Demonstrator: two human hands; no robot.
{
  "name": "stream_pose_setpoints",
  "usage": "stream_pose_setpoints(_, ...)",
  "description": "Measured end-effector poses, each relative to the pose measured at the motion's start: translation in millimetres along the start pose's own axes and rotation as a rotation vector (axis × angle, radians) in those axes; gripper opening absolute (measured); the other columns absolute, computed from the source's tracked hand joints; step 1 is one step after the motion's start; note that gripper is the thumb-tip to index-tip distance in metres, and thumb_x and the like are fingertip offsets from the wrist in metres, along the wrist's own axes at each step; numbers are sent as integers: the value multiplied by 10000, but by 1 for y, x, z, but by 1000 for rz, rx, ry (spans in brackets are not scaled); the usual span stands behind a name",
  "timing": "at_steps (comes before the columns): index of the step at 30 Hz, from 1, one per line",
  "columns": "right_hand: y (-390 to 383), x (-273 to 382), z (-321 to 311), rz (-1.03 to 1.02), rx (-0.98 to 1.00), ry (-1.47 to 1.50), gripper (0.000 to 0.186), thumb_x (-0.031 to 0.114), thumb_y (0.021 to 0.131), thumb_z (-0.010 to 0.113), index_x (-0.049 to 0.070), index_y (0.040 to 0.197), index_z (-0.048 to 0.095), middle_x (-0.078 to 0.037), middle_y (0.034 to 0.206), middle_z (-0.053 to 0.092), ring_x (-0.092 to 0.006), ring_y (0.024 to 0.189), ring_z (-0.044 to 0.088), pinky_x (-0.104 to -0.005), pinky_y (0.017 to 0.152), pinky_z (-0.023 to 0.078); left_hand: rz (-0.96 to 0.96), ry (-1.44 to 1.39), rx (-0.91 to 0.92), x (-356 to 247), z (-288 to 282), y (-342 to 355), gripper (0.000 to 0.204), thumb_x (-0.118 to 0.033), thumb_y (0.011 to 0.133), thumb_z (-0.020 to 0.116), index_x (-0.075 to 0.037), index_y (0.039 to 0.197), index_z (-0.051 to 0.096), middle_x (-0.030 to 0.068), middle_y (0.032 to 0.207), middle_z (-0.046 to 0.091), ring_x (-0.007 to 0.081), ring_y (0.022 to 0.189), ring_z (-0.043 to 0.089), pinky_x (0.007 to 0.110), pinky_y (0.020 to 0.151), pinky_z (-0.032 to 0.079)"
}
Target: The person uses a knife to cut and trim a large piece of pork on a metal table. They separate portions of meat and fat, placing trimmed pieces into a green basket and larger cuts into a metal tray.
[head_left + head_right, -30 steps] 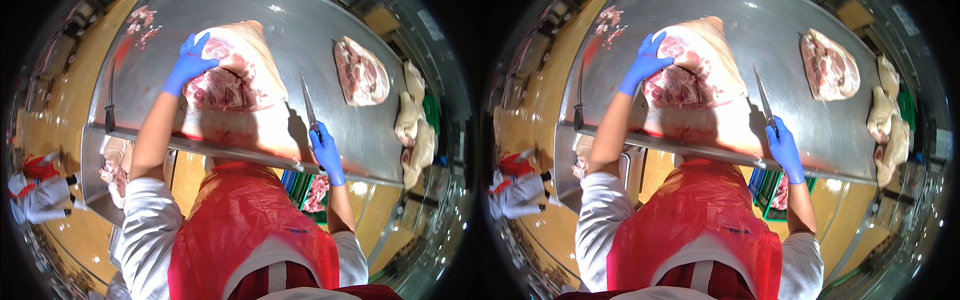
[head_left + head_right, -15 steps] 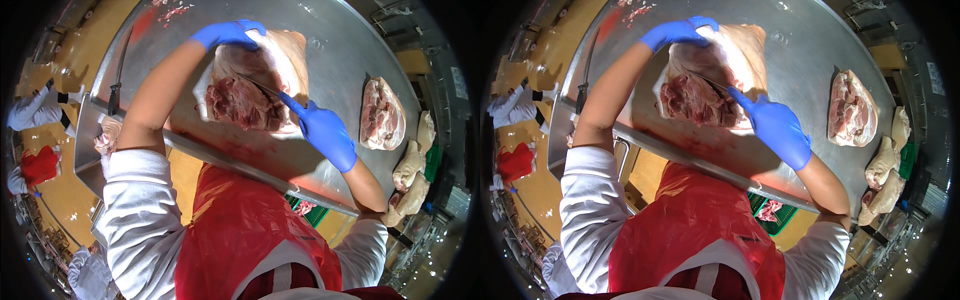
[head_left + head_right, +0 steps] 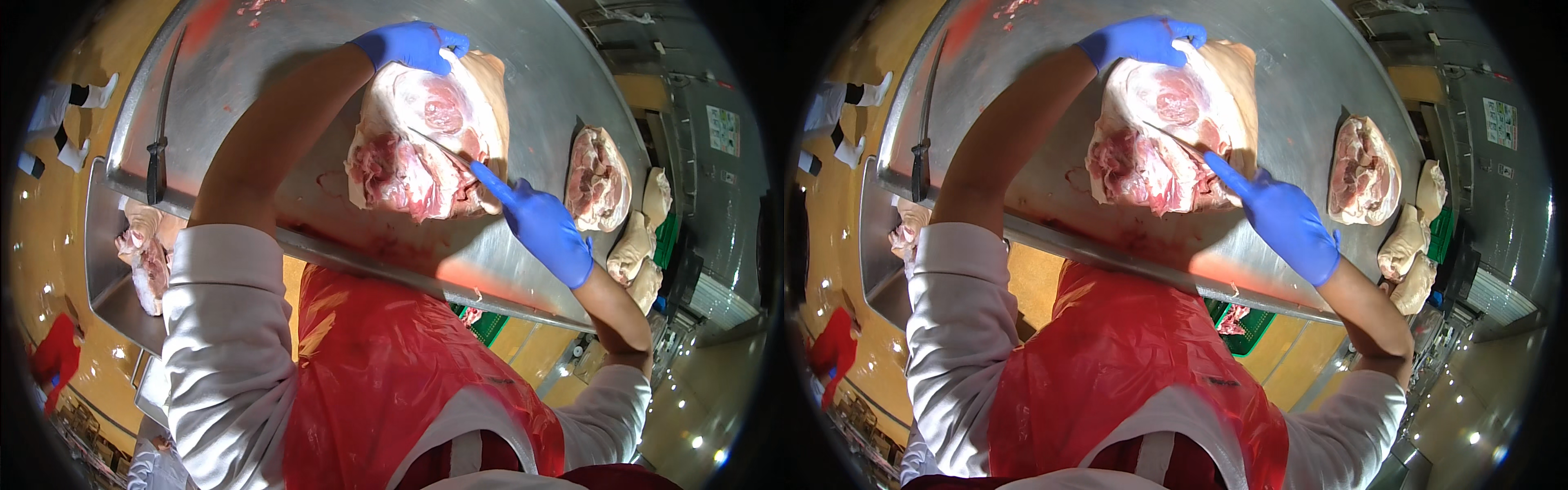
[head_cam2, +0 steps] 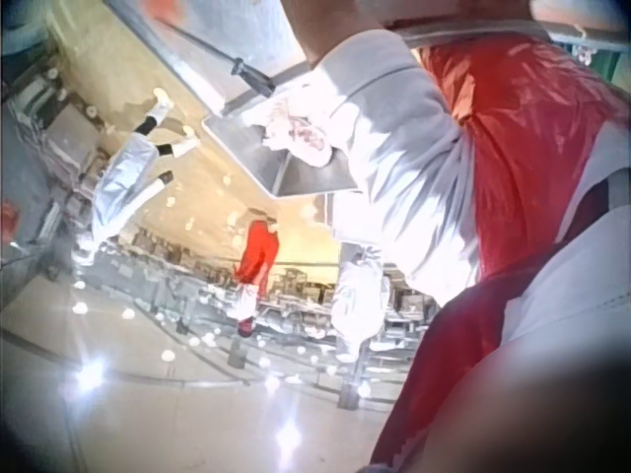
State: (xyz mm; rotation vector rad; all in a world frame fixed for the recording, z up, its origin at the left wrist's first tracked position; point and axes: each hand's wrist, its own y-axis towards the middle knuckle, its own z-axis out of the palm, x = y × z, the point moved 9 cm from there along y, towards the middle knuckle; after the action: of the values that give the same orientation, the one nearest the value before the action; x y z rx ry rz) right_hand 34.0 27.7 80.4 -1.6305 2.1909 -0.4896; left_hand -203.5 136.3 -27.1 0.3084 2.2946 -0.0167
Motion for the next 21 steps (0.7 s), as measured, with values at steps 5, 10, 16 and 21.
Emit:
stream_pose_setpoints(5,46,17,0,-88,-28,179,854,-42,864,551,283,1609,287,-174,851,613,-338,712,658,-429,611,546,-13,128,-77,-1,-11,7,323,-301,823,639,-166,1105,557,162,963,685,354,885,654,467,754,489)
stream_pose_setpoints(10,68,23,3,-100,-68,242,810,-12,920,525,303,1617,261,-166,831,625,-331,650,636,-448,584,515,1,67,-142,12,-8,12,259,-228,827,635,-109,1052,588,162,955,683,358,910,660,452,778,504)
stream_pose_setpoints(16,74,14,22,-51,134,406,824,4,906,547,315,1615,264,-200,885,629,-328,686,638,-434,632,532,97,47,-77,24,-9,41,366,-175,818,693,-114,1177,650,195,1096,686,371,1021,659,433,904,520)
stream_pose_setpoints(21,89,18,23,58,227,495,817,-1,914,520,300,1621,243,-205,862,593,-356,753,620,-457,698,508,79,98,-46,26,-5,45,243,-221,818,673,-41,972,729,235,932,698,392,856,673,437,761,519)
